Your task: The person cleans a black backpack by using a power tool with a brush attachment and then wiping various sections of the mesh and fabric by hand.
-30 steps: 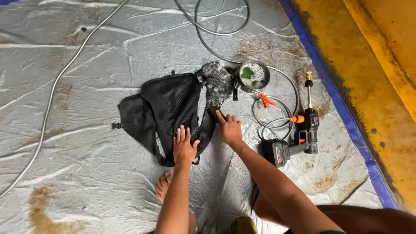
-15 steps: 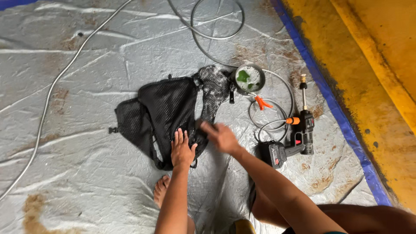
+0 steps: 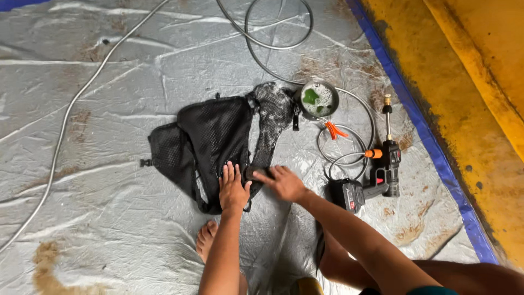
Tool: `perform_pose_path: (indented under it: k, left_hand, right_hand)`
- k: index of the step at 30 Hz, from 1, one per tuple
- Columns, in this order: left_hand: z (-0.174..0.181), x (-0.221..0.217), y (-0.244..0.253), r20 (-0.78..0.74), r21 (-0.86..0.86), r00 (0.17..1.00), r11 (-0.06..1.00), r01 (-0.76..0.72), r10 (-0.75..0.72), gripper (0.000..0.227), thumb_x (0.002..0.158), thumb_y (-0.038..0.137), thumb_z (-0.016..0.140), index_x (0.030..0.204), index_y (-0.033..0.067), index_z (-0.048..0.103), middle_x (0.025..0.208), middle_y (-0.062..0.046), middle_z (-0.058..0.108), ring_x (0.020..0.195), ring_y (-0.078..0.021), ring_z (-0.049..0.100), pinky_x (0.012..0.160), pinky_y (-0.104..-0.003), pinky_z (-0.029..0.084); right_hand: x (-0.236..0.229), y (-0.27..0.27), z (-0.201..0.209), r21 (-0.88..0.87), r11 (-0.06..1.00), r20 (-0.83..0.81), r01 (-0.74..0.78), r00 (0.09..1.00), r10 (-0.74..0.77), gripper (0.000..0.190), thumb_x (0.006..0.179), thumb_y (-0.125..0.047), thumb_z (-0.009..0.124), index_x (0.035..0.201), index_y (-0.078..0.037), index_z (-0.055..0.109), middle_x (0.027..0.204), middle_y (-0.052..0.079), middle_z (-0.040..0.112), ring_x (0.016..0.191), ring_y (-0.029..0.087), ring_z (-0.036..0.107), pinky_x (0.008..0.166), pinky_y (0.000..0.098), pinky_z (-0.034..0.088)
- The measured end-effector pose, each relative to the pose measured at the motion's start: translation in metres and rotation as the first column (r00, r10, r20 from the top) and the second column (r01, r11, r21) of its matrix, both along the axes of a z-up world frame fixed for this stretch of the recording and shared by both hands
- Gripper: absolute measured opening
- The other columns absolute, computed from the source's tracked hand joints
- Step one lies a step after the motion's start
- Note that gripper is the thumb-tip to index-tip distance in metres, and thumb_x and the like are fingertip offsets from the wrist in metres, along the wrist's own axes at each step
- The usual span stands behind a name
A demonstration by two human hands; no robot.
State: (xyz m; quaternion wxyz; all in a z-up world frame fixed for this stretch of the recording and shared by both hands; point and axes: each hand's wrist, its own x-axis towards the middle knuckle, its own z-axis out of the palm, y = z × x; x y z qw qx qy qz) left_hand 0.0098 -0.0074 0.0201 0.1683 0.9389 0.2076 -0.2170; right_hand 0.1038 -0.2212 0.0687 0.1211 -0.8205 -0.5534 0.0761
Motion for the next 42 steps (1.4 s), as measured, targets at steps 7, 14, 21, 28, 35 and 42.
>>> perform_pose_path:
  k: [7, 14, 21, 28, 35, 42]
  left_hand:
    - [-0.005, -0.002, 0.0, 0.012, 0.009, 1.0, 1.0, 0.022, -0.022, 0.084, 0.11, 0.058, 0.046, 0.179, 0.0217, 0.016, 0.19, -0.005, 0.001, 0.175, -0.0225, 0.001, 0.139, -0.05, 0.023]
    - [0.008, -0.007, -0.002, -0.011, -0.012, 1.0, 1.0, 0.002, -0.002, 0.082, 0.111, 0.056, 0.046, 0.179, 0.0213, 0.017, 0.19, -0.005, 0.001, 0.175, -0.0226, 0.001, 0.139, -0.05, 0.022]
    - [0.007, -0.001, -0.004, 0.023, 0.001, 1.0, 1.0, 0.012, -0.012, 0.083, 0.111, 0.055, 0.046, 0.179, 0.0187, 0.017, 0.19, -0.007, 0.0, 0.175, -0.0243, 0.001, 0.139, -0.051, 0.022]
    - [-0.001, -0.001, -0.003, 0.011, 0.005, 1.0, 1.0, 0.015, -0.015, 0.084, 0.11, 0.056, 0.047, 0.179, 0.0207, 0.015, 0.189, -0.006, -0.002, 0.174, -0.0232, -0.002, 0.139, -0.051, 0.021]
    - [-0.001, -0.003, -0.003, -0.008, 0.017, 1.0, 0.999, 0.03, -0.029, 0.084, 0.111, 0.057, 0.044, 0.18, 0.0202, 0.014, 0.19, -0.006, -0.003, 0.175, -0.0236, -0.002, 0.139, -0.051, 0.02]
    - [0.0, -0.002, -0.005, 0.009, 0.043, 0.999, 0.998, 0.036, -0.037, 0.084, 0.111, 0.057, 0.045, 0.179, 0.0192, 0.014, 0.189, -0.008, -0.001, 0.174, -0.0245, -0.003, 0.139, -0.051, 0.02]
  right_hand:
    - [0.084, 0.018, -0.041, -0.24, 0.723, 0.123, 0.648, 0.759, -0.639, 0.069, 0.11, -0.046, 0.057, 0.175, -0.044, 0.032, 0.129, 0.013, 0.059, 0.12, 0.033, 0.062, 0.106, 0.0512, 0.05]
    - [0.022, 0.008, -0.026, 0.155, 0.982, 0.109, -0.109, 0.99, 0.092, 0.06, 0.113, -0.031, 0.026, 0.17, -0.023, 0.043, 0.114, 0.022, 0.063, 0.105, 0.04, 0.066, 0.099, 0.0546, 0.053]
    - [0.119, 0.016, -0.064, -0.017, 0.842, 0.163, 0.54, 0.832, -0.53, 0.072, 0.108, -0.038, 0.056, 0.175, -0.026, 0.036, 0.121, 0.022, 0.061, 0.11, 0.042, 0.065, 0.085, 0.0508, 0.056]
    - [0.057, 0.009, -0.047, 0.065, 0.98, 0.138, -0.19, 0.974, 0.179, 0.063, 0.117, -0.039, 0.014, 0.171, -0.02, 0.041, 0.111, 0.02, 0.058, 0.098, 0.038, 0.062, 0.09, 0.0465, 0.054]
    - [0.118, 0.024, -0.037, -0.064, 0.9, 0.113, 0.43, 0.9, -0.422, 0.067, 0.111, -0.045, 0.043, 0.176, -0.04, 0.028, 0.133, 0.021, 0.055, 0.121, 0.043, 0.058, 0.093, 0.0581, 0.053]
    - [0.106, 0.025, -0.012, 0.023, 1.0, 0.351, 0.006, 0.936, -0.014, 0.059, 0.113, -0.04, 0.03, 0.171, -0.033, 0.041, 0.115, 0.016, 0.06, 0.103, 0.036, 0.059, 0.087, 0.0515, 0.052]
